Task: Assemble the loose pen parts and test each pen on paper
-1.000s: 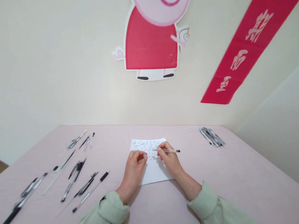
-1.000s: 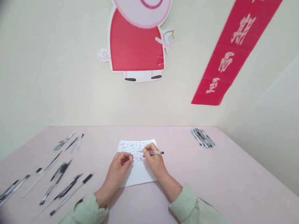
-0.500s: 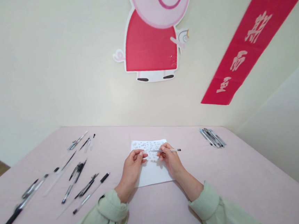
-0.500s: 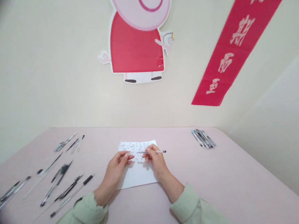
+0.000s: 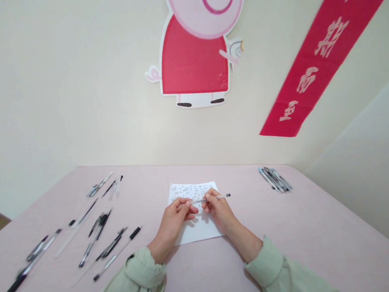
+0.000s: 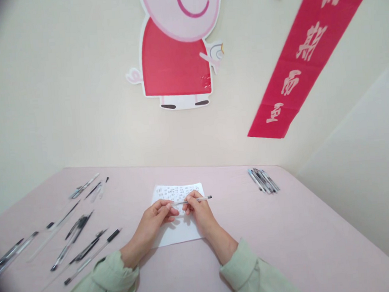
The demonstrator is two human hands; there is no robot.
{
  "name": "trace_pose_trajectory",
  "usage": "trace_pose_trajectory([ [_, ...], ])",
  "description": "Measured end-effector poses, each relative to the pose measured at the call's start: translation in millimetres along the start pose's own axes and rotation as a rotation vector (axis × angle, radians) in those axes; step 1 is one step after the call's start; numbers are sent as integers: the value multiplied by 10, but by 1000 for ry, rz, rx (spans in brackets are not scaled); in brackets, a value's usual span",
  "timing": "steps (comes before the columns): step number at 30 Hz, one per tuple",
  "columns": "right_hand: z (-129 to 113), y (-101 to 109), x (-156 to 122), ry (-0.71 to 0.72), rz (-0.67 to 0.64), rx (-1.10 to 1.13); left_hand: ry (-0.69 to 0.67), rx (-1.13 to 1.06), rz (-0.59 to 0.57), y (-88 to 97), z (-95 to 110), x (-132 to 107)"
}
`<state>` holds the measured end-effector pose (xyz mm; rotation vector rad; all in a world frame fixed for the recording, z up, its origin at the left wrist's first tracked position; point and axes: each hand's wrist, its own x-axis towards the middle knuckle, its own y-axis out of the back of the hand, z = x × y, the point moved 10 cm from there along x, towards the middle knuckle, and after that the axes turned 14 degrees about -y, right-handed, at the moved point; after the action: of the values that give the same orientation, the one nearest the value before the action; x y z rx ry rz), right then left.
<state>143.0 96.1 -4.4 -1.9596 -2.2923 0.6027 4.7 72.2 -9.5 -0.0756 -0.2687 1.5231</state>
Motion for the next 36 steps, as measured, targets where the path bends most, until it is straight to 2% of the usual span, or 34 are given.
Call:
trace_pose_trajectory([
  [11, 46, -64, 19, -36, -9, 40, 19, -62, -9, -10, -61, 7],
  [16, 24, -104, -6, -19, -38, 47, 15, -87, -6, -21, -17, 1],
  [21, 46, -185, -22, -39, -107, -51, -21, -71, -11, -11, 11, 26],
  [23, 15, -119, 1, -48, -83, -96, -27, -66, 27, 45, -22, 49],
  [26, -116, 128, 34, -41, 28, -138, -33, -92, 114, 149, -77, 76],
  [29, -246, 305, -11, -27, 60, -281, -38, -67, 136, 175, -93, 89],
  [33, -293, 306, -226, 64, 8, -599, -52, 29, 86, 122, -36, 84],
  [36, -286, 392, -360, 132, 60, -827, -44, 83, 41, 70, 18, 54],
])
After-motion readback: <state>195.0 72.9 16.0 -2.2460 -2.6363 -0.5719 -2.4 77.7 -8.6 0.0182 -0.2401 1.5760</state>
